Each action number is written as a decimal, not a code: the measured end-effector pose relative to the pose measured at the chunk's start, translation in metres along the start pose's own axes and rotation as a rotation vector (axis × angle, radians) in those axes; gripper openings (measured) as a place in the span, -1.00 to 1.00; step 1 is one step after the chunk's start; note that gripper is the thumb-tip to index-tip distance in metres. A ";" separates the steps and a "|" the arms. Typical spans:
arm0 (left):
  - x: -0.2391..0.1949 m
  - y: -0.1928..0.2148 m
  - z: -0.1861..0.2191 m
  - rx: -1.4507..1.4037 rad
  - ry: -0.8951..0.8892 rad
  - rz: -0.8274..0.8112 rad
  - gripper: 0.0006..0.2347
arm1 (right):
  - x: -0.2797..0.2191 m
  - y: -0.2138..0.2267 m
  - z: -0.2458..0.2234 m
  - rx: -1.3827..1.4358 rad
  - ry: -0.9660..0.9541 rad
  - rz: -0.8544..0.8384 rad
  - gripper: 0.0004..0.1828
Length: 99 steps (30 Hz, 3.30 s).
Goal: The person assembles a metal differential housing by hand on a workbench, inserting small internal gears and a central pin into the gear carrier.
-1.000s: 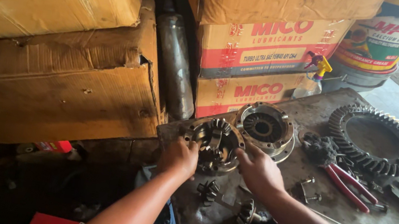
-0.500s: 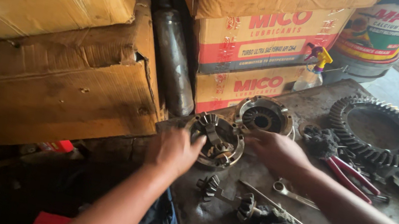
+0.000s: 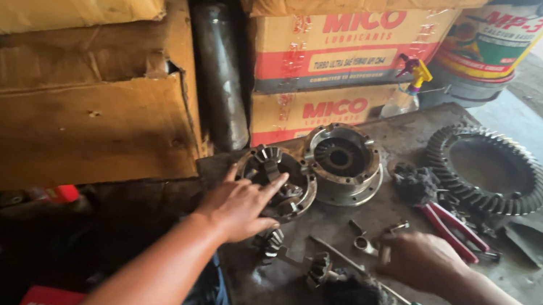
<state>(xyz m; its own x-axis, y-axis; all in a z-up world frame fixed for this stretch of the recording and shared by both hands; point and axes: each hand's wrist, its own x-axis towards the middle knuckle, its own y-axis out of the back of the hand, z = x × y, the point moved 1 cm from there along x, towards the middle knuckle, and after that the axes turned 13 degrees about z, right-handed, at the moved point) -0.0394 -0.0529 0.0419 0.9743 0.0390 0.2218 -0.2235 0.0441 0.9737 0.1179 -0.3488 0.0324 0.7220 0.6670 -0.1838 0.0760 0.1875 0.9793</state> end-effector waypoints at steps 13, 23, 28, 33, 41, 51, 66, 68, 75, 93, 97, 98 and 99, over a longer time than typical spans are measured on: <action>0.026 0.005 -0.002 -0.100 0.192 0.390 -0.48 | -0.015 0.004 0.017 0.212 -0.081 -0.165 -0.67; 0.039 -0.030 -0.002 -0.241 0.342 0.131 -0.34 | -0.031 0.059 0.001 0.173 0.218 0.293 -0.57; 0.039 -0.032 -0.011 -0.295 0.367 0.075 -0.42 | -0.035 0.072 -0.010 0.086 0.069 0.287 -0.56; 0.046 -0.036 -0.010 -0.354 0.389 0.082 -0.40 | -0.037 0.073 -0.019 0.061 0.058 0.287 -0.56; 0.049 -0.035 -0.012 -0.404 0.454 0.031 -0.46 | -0.046 0.086 -0.041 0.068 0.143 0.420 -0.59; 0.046 -0.042 -0.013 -0.451 0.461 0.104 -0.47 | -0.049 0.090 -0.040 0.073 -0.009 0.384 -0.62; 0.050 -0.048 -0.016 -0.493 0.484 0.146 -0.49 | -0.042 0.016 -0.040 0.249 -0.040 0.376 -0.55; 0.050 -0.049 -0.016 -0.539 0.501 0.158 -0.49 | -0.043 -0.004 -0.047 0.417 -0.076 0.405 -0.48; 0.050 -0.044 -0.018 -0.565 0.532 0.209 -0.54 | -0.036 -0.031 -0.051 0.773 -0.229 0.316 -0.59; 0.042 -0.042 -0.023 -0.779 0.561 0.362 -0.53 | -0.035 -0.025 -0.081 0.794 -0.366 0.392 -0.62; 0.057 -0.039 -0.017 -0.677 0.552 0.287 -0.55 | -0.029 -0.012 -0.071 0.718 -0.115 0.369 -0.63; 0.051 -0.042 -0.016 -0.635 0.558 0.243 -0.56 | -0.027 -0.012 -0.065 0.660 -0.110 0.348 -0.63; 0.045 -0.043 -0.016 -0.615 0.548 0.249 -0.58 | -0.025 -0.012 -0.058 0.602 -0.104 0.327 -0.62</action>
<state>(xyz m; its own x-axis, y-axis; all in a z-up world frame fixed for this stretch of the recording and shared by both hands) 0.0139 -0.0370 0.0095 0.7792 0.5887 0.2150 -0.5587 0.4970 0.6639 0.0590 -0.3259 0.0199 0.8328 0.5428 0.1081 0.1903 -0.4643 0.8650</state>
